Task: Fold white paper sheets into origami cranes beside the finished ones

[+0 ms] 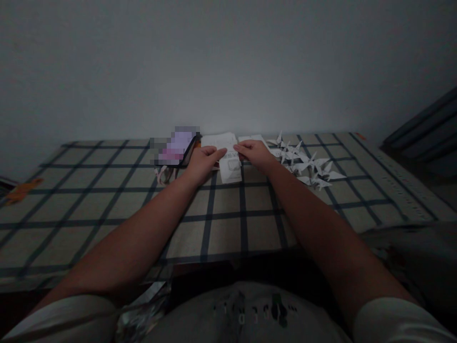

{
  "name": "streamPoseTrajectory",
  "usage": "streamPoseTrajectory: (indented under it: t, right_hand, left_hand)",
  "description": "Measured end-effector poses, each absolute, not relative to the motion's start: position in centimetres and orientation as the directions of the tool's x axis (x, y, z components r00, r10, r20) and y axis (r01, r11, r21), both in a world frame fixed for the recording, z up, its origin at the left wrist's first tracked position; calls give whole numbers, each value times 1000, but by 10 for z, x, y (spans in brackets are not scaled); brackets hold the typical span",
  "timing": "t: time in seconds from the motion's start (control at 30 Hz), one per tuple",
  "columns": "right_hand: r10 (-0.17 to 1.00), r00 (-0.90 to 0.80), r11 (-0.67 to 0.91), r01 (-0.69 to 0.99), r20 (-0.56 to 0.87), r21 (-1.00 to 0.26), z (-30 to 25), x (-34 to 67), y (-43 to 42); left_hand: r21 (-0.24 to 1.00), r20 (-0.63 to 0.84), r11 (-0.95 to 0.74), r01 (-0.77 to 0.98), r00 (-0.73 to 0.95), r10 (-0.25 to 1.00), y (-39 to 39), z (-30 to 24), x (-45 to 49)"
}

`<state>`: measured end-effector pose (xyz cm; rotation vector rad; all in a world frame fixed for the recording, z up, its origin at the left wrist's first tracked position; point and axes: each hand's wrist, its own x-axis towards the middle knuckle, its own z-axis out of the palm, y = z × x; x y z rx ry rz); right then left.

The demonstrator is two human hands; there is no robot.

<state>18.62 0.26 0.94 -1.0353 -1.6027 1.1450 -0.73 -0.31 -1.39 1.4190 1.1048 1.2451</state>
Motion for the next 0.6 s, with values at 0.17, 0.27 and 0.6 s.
streamPoseTrajectory:
  t: [0.17,0.27,0.6]
  right_hand:
    - [956,-229,201,60,182,-978,8,185,4]
    - [960,-205,202,33,191,-979,5,184,7]
    - [933,-301,239,110,197,-965,9,183,1]
  left_hand:
    - [978,185,-196,77,136,973,-4,-13,-8]
    - [979,177,-191,72,165,970,-4,-14,-9]
    - [974,212,-222,50,159,964,-4,-17,-9]
